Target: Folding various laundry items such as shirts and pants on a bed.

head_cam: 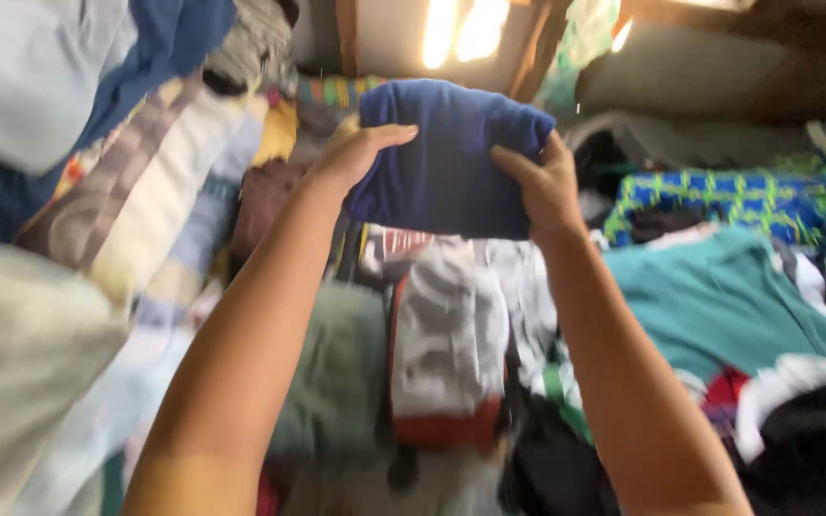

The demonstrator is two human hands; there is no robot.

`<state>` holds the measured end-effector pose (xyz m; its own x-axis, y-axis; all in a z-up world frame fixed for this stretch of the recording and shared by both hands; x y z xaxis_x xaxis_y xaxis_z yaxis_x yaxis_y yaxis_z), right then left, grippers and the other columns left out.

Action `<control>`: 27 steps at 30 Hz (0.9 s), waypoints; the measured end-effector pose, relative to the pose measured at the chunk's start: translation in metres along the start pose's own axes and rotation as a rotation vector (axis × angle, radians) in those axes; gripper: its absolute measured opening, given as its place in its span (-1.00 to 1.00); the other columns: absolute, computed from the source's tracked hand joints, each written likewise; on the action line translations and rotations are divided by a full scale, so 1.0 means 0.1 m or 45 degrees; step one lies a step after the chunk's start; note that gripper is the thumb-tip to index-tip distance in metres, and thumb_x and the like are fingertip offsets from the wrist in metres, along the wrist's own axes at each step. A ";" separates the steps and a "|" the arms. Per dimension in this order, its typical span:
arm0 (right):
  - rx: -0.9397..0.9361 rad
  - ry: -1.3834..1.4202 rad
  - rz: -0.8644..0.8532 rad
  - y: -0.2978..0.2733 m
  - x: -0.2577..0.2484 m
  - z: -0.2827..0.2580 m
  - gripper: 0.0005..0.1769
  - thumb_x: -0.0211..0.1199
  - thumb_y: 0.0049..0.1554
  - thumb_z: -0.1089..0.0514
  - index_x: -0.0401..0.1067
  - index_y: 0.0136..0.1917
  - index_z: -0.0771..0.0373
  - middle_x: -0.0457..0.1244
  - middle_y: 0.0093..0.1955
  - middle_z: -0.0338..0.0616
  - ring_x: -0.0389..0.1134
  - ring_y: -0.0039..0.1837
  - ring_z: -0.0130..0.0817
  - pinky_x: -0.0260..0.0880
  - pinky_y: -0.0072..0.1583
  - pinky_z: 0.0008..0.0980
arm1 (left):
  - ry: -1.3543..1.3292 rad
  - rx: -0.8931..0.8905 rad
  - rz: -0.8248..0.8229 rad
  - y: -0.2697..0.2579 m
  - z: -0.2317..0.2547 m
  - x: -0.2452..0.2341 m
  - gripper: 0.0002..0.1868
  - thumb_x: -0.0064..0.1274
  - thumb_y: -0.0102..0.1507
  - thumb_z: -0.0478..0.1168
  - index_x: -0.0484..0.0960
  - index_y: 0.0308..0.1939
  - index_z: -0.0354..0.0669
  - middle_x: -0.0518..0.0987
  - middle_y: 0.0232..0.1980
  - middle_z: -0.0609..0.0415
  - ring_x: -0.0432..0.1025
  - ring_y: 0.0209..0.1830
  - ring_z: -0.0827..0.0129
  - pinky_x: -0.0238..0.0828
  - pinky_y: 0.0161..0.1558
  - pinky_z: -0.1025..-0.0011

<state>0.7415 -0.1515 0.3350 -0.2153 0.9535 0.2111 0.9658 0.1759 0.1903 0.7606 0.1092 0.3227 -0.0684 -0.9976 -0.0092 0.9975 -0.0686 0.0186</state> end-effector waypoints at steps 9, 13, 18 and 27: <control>0.443 -0.105 0.178 0.35 -0.98 3.72 -0.39 0.49 -0.03 0.25 0.40 0.28 0.33 0.40 0.09 -0.03 0.42 0.06 -0.25 0.47 0.15 -0.28 | 0.112 -0.318 0.248 0.62 -3.43 -0.38 -0.42 0.28 0.05 -0.26 0.57 0.16 -0.23 0.71 -0.01 -0.03 0.60 -0.06 0.27 0.55 0.05 0.28; 0.655 -0.823 0.249 0.06 -1.28 4.43 -0.07 0.64 -0.26 0.25 0.28 0.33 0.32 0.34 0.17 0.07 0.41 0.16 -0.19 0.43 0.20 -0.30 | 0.726 -0.547 0.510 0.11 -4.36 -0.32 -0.19 0.49 -0.05 -0.25 0.43 0.23 -0.15 0.57 0.14 -0.14 0.49 0.12 0.05 0.39 0.14 0.22; 0.475 -0.672 0.262 0.09 -1.17 4.11 -0.05 0.62 -0.29 0.22 0.29 0.34 0.27 0.36 0.20 0.13 0.42 0.22 -0.07 0.45 0.25 -0.24 | 0.494 -0.013 0.759 -0.05 -3.59 -0.07 -0.27 0.24 0.11 -0.33 0.37 0.36 0.02 0.62 0.24 -0.13 0.57 0.21 0.07 0.46 0.24 0.23; 0.053 -1.202 0.152 -1.01 -0.58 2.09 -0.34 0.43 0.00 0.15 0.34 0.35 0.25 0.28 0.29 0.16 0.29 0.34 0.10 0.29 0.33 -0.12 | 1.004 0.078 -0.057 -0.75 -2.77 0.74 -0.32 -0.01 0.27 -0.06 0.28 0.51 0.25 0.18 0.63 -0.13 0.14 0.49 -0.02 0.19 0.36 -0.01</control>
<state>0.6869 -0.1730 0.1034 0.0729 0.7667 -0.6378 0.9822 0.0558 0.1793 0.6861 0.0423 0.0438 -0.0517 -0.6957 -0.7164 0.9897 -0.1314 0.0561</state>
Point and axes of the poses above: each hand's wrist, its own y-axis towards the middle knuckle, its own x-axis out of the palm, z = x × y, the point moved 3 cm from there along y, towards the middle knuckle
